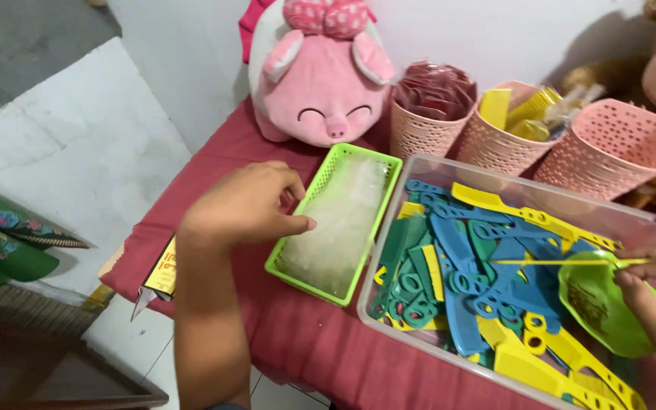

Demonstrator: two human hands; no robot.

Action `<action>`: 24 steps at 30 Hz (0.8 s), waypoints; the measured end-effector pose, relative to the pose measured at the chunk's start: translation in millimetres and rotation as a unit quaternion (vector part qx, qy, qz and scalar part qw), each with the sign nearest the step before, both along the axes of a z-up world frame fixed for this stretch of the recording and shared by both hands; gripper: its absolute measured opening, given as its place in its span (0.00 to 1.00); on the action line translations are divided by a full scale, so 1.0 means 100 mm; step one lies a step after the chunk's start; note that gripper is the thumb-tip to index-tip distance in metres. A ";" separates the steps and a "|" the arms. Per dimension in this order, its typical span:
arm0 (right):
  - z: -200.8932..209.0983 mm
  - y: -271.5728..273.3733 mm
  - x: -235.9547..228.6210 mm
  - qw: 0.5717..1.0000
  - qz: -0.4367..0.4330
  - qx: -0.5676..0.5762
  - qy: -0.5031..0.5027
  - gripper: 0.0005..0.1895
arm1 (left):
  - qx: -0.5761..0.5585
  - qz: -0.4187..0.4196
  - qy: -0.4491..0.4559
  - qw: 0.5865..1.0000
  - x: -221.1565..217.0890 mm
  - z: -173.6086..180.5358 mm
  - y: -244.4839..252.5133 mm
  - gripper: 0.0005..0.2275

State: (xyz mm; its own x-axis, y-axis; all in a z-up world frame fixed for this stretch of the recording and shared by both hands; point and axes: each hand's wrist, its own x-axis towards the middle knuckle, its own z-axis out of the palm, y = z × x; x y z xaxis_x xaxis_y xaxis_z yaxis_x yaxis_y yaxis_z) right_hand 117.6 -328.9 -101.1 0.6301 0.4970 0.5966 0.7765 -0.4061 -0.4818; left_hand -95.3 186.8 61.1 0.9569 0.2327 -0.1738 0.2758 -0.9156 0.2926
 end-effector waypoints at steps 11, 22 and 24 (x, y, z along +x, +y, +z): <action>-2.24 -1.15 1.76 0.957 -0.020 0.138 0.253 0.22 | 0.023 0.003 -0.038 0.999 0.15 -0.38 0.02 0.07; -0.90 -0.61 0.62 0.998 -0.039 -0.003 0.055 0.16 | 0.000 0.040 -0.024 0.999 0.18 -0.29 -0.11 0.07; -0.96 -0.67 0.69 0.998 -0.018 -0.016 0.052 0.15 | -0.014 0.035 -0.081 0.996 0.17 -0.33 -0.08 0.05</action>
State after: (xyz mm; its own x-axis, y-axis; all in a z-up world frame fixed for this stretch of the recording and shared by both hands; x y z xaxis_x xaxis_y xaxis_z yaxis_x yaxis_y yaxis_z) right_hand 186.9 -395.6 -197.2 0.7060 0.4909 0.5105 0.7072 -0.4499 -0.5454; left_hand -77.9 179.1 27.8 0.9546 0.2969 -0.0255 0.2854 -0.8865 0.3642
